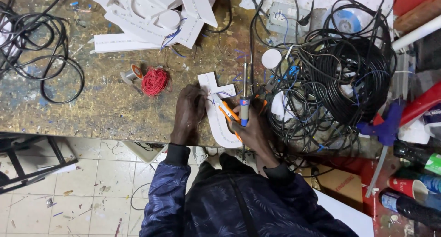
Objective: Soldering electrical wires to LED strips mounted on a cutout letter for a sign.
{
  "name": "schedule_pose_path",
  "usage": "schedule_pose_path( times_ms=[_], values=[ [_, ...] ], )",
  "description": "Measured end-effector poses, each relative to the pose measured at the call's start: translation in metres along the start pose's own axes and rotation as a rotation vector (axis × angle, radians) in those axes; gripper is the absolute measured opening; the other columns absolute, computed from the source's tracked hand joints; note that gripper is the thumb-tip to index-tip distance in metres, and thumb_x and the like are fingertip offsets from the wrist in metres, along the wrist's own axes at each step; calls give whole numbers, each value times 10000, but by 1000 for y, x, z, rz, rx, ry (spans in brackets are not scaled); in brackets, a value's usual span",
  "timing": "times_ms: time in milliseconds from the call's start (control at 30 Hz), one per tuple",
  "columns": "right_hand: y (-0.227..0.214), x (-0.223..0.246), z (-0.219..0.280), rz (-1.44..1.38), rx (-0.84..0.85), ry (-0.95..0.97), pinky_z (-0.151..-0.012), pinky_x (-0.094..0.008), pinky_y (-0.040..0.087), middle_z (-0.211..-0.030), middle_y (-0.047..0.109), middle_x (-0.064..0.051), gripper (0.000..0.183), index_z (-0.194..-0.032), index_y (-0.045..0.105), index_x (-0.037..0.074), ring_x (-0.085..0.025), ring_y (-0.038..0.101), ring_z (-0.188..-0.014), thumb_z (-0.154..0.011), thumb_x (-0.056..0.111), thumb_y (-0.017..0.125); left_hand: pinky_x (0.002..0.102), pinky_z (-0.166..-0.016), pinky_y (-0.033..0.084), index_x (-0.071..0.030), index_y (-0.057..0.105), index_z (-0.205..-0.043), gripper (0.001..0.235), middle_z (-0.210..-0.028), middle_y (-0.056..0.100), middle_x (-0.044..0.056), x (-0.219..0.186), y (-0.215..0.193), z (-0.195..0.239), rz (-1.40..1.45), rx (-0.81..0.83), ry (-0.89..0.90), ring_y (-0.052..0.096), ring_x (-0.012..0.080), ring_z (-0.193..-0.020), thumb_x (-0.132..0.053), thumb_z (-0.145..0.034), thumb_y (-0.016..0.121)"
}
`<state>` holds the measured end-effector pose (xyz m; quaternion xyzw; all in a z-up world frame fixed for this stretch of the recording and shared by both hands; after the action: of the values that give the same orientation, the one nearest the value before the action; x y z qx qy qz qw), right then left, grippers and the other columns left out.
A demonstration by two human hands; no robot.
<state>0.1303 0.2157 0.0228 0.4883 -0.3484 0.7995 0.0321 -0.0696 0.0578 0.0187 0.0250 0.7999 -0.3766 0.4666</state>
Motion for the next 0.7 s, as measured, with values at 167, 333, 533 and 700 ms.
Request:
schedule_pose_path(
  times_ms=[167,333,533,700],
  values=[
    [5,10,1,-79,4,-4,-972,-486,602,-1065,700,-68,409,-1292,761,213,-318,767,-1057,-911,305,875,558,-938,577,-130,790,-1058,58,-1045,701,178,4,1,1,12,-23,6,695,480,-1045,-160,-1014,765],
    [6,17,-1,-160,1,-27,-992,-509,592,-1048,651,-102,410,-1311,756,160,-339,743,-1064,-920,231,860,551,-933,583,-121,775,-1060,54,-1049,695,170,-10,-10,-3,27,-25,-23,691,469,-1045,-155,-1027,751],
    [10,14,0,-158,-29,-42,-998,-480,605,-1034,618,-96,410,-1301,768,149,-335,740,-1044,-907,199,870,543,-940,584,-129,779,-1061,53,-1069,709,146,-9,-10,-2,48,-26,-29,695,452,-1064,-171,-1045,752],
    [10,20,3,-177,-16,-49,-986,-504,582,-1039,594,-95,398,-1305,759,138,-327,701,-1014,-920,178,851,552,-991,593,-161,780,-1064,63,-1119,719,103,-1,-5,-1,20,45,-134,682,422,-1154,-215,-1066,748]
  ],
)
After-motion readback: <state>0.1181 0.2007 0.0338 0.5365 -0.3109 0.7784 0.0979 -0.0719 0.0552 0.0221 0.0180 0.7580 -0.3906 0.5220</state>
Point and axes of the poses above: each hand's wrist, its own z-axis away from the middle knuckle, its own y-axis out of the palm, x = y × z, the point moved 9 cm from there along -z, towards the middle knuckle
